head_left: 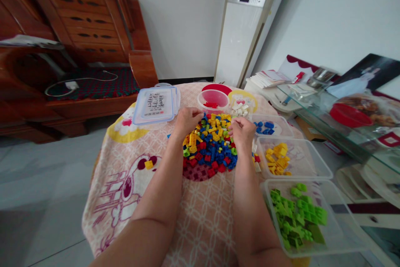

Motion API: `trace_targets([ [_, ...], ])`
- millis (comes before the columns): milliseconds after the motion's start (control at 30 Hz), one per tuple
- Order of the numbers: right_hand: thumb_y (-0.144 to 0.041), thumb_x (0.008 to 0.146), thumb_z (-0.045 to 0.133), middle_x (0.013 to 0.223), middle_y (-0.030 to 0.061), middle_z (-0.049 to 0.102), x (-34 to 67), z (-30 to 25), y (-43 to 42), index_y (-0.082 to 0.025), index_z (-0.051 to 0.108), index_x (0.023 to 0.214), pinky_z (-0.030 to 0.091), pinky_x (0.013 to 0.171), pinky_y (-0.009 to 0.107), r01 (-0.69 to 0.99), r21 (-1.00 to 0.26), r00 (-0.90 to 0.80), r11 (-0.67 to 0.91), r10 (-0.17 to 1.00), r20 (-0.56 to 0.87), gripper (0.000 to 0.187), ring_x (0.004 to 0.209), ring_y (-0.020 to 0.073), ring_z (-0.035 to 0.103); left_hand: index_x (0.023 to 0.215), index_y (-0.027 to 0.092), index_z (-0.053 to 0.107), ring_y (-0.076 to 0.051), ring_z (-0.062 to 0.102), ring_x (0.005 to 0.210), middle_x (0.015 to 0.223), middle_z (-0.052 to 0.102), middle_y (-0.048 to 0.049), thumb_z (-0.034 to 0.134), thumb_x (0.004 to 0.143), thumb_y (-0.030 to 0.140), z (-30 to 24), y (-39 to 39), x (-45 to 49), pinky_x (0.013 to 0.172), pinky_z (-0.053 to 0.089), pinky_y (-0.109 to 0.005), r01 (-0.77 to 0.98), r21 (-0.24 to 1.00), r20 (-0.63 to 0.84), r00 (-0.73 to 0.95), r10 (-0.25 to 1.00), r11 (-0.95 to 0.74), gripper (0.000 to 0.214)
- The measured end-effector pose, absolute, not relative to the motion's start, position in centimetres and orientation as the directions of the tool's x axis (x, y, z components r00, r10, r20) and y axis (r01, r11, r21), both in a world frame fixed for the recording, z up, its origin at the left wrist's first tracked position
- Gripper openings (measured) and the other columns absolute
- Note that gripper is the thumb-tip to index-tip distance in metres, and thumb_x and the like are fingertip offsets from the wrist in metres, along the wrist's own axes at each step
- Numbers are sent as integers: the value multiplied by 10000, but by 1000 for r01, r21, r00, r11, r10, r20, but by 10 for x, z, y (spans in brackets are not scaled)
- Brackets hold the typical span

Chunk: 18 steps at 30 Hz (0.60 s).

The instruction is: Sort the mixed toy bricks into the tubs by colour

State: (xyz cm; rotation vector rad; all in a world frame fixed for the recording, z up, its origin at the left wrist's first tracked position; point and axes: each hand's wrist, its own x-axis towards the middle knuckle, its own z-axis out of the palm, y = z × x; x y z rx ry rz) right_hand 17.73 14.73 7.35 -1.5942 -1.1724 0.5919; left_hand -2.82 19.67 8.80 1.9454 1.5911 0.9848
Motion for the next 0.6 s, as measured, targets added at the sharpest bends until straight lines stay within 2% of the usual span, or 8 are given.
trace_targets([
  [133, -314, 856, 569, 763, 37, 755, 157, 80, 142, -173, 790, 921, 518, 702, 255, 633, -771, 149, 71, 966, 211, 271, 743, 186, 698, 949, 146, 818, -204, 665, 757, 772, 769, -59, 561, 831, 354, 87, 198, -28, 683, 472, -267, 656, 713, 248, 90, 964, -245, 351],
  [267, -253, 869, 623, 880, 40, 787, 144, 88, 137, -204, 809, 936, 500, 775, 254, 778, -618, -32, 109, 990, 135, 204, 874, 191, 711, 957, 148, 818, -200, 659, 748, 783, 771, -60, 564, 828, 343, 88, 198, -29, 683, 473, -268, 657, 714, 247, 85, 965, -241, 345],
  [433, -268, 870, 658, 1046, 43, 800, 138, 92, 132, -276, 810, 1067, 501, 885, 298, 868, -480, -120, 128, 992, 48, 249, 1046, 228, 712, 912, 165, 818, -193, 649, 744, 782, 769, -51, 569, 823, 323, 89, 198, -29, 697, 473, -268, 668, 702, 260, 81, 962, -246, 308],
  [600, -255, 866, 645, 1110, 52, 789, 134, 93, 131, -302, 798, 1097, 506, 902, 332, 911, -386, -142, 148, 989, 43, 282, 1109, 258, 701, 896, 157, 815, -192, 644, 737, 773, 762, -52, 570, 824, 334, 88, 199, -29, 697, 468, -269, 667, 703, 262, 77, 962, -246, 311],
])
